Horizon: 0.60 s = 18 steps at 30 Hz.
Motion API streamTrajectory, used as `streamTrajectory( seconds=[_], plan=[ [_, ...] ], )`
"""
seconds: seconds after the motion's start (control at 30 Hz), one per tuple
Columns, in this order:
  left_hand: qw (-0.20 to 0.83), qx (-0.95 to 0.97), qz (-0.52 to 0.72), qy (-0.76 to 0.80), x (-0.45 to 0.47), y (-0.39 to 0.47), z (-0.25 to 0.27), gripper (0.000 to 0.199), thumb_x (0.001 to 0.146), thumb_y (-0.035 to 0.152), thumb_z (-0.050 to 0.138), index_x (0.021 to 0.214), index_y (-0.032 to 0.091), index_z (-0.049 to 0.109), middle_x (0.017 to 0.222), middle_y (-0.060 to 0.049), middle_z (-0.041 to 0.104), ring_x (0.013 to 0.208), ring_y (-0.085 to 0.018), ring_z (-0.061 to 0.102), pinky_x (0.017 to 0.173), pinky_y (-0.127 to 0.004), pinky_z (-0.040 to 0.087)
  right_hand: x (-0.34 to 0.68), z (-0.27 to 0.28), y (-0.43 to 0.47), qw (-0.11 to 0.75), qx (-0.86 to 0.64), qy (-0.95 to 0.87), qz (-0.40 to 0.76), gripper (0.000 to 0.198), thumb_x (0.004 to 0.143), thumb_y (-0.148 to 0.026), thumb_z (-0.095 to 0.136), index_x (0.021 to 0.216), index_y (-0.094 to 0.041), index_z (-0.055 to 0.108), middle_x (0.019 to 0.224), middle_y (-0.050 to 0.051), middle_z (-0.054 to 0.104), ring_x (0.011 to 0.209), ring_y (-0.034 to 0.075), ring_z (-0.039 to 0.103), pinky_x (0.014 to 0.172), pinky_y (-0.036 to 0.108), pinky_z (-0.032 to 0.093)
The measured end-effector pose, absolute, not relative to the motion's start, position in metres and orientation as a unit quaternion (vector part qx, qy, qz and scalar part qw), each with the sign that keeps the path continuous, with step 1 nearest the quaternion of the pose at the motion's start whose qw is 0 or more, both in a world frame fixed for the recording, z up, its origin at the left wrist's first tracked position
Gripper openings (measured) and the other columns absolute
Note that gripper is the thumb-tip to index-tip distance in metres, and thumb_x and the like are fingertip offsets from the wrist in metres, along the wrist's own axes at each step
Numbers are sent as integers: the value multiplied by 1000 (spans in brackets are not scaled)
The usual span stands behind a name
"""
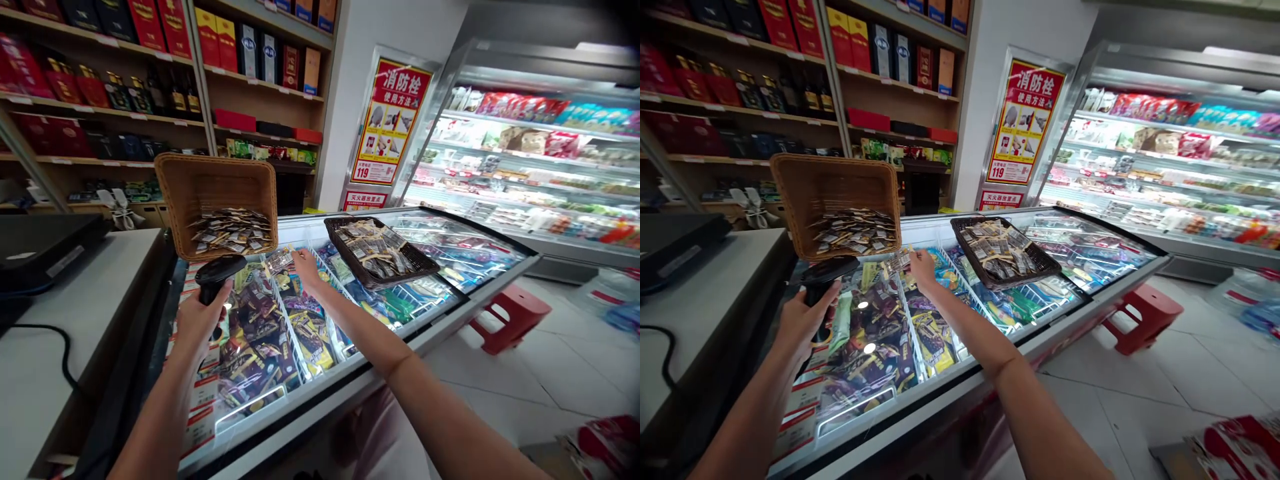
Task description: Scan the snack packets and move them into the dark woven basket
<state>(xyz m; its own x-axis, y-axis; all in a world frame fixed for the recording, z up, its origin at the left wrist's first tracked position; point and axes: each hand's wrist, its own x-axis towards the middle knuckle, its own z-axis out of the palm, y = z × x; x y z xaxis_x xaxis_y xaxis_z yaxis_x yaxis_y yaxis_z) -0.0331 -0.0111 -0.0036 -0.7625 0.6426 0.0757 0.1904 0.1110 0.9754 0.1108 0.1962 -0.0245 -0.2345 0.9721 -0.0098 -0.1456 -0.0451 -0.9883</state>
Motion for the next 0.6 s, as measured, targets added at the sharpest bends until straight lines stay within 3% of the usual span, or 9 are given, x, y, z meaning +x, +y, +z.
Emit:
streamTrajectory(
  seconds=[0.1,0.2,0.6],
  plan=[
    [241,300,618,686,-26,-12,2,57,54,64,93,75,20,62,54,5,57,48,-12,49,44,-23,36,144,-23,191,498,-391,-508,584,18,95,-29,63,79,-25,54,59,-8,47,54,12,51,58,24,52],
    [280,352,572,686,-16,-16,8,53,56,60,94,74,21,63,52,5,56,47,-12,48,43,-22,32,159,-29,188,528,-396,-484,575,19,95,-31,63,79,-25,55,59,-8,46,56,14,51,57,26,53],
    [286,416,474,722,12,-20,21,52,67,68,84,72,23,58,49,5,53,43,-12,44,41,-24,28,172,-23,189,544,-397,-458,580,15,98,-29,60,84,-25,58,64,-6,51,61,16,56,58,27,52]
  ],
)
